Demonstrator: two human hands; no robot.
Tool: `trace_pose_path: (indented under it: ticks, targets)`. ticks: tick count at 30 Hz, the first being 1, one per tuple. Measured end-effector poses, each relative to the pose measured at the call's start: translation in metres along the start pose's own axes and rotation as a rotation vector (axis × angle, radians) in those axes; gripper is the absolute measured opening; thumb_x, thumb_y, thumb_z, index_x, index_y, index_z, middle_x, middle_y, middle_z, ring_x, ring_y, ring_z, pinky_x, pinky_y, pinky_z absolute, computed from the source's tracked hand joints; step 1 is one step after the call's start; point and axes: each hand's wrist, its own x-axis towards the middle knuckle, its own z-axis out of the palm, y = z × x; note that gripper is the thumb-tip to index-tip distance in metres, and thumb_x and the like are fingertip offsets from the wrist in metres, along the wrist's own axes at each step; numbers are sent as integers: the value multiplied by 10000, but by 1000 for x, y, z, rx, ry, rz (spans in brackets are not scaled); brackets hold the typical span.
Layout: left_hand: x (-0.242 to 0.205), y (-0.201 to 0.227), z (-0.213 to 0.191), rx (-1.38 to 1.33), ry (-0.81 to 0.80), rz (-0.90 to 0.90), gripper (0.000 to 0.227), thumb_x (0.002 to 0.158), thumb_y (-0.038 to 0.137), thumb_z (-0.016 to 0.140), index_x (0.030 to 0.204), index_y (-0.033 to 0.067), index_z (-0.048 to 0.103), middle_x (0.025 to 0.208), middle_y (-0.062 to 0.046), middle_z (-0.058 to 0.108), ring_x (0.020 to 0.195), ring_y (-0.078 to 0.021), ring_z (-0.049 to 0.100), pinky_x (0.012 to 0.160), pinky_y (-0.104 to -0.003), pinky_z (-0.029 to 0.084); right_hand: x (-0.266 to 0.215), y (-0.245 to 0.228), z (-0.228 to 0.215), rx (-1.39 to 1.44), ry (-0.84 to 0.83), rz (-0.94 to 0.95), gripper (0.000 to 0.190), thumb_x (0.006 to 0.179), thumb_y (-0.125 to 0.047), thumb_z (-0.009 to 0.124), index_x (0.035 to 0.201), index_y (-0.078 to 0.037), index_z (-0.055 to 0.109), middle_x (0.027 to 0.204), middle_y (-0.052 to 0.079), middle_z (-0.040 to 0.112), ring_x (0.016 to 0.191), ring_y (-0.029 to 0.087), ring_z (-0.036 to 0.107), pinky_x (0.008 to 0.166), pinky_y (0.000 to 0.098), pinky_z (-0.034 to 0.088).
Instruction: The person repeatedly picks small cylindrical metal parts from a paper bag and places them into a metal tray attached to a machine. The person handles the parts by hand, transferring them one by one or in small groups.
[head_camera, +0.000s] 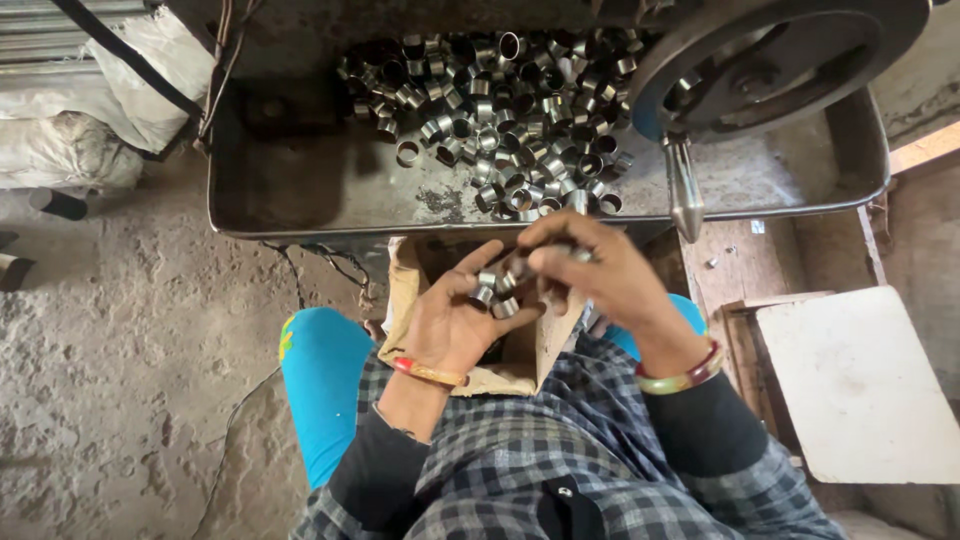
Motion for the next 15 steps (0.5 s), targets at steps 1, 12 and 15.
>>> trace_pose_path:
  ticks: [1,12,15]
  targets:
    - [1,-2,-4,11,23,2,590,902,110,538,1459,-48,427,1328,-277,582,1193,-443,619,1033,-680,482,-1,-2,7,-12,-41,-24,251,922,-146,701,1133,-14,674,842,31,656,707,95,642,530,236,541]
    - [3,-12,-37,1814,202,722,419,918,108,658,1322,7,613,1369,-227,597,1261,-389,574,1044,-490,495,2,9,-64,-285,538,-297,328,973,-221,709,1212,-10,633,988,86,692,753,164,681,590,300,577]
    - [-1,-18,-20,1541,356,497,311,893,121,596,1195,87,661,1202,-104,678,1062,-263,709,856,-364,607,25,7,-99,-811,502,-441,420,929,-260,795,1238,-10,659,1079,145,717,915,271,717,765,374,582]
